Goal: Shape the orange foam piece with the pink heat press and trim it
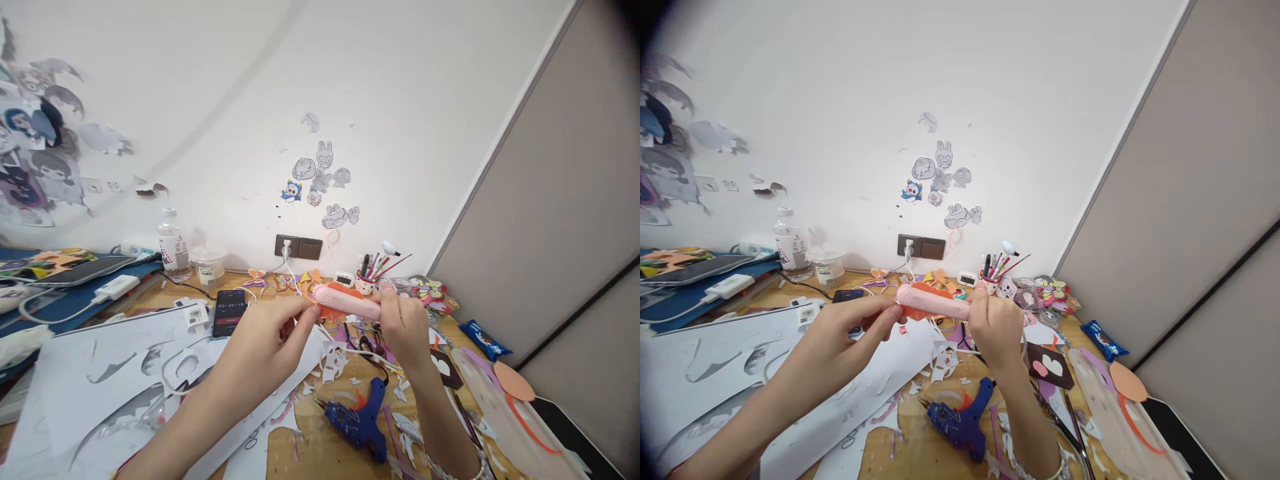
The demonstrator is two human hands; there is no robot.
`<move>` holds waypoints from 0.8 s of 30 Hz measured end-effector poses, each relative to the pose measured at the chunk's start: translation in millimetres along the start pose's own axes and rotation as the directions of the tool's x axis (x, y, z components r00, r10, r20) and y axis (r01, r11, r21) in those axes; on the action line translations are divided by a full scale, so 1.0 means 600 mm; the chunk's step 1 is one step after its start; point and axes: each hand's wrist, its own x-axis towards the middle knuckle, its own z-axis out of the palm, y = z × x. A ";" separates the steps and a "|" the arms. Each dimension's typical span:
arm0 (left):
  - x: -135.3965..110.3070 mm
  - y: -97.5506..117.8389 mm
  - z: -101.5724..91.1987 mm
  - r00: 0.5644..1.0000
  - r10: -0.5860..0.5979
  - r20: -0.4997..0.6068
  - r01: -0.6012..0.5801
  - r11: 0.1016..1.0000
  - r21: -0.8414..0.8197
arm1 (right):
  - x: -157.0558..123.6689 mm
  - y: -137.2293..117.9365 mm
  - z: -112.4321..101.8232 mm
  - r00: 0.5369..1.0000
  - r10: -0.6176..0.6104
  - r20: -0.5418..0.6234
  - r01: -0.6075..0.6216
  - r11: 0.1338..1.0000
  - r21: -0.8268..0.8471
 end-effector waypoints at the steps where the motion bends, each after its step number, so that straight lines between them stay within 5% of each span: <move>1: -0.001 0.001 0.002 1.000 0.001 -0.010 -0.001 1.000 0.005 | 0.000 0.000 0.000 1.000 0.011 -0.003 -0.011 1.000 0.000; 11: -0.001 0.001 0.023 0.997 -0.070 -0.039 0.069 0.997 -0.026 | -0.002 -0.009 -0.015 0.999 0.027 0.039 -0.030 0.996 0.088; 17: -0.013 0.007 0.030 0.988 0.021 -0.151 -0.036 0.995 -0.094 | -0.003 -0.018 -0.002 0.996 0.041 0.076 -0.058 0.970 0.238; 24: -0.014 -0.014 0.058 0.921 0.201 -0.335 -0.211 0.977 0.006 | 0.001 -0.023 0.029 0.975 0.139 0.176 -0.207 0.859 0.468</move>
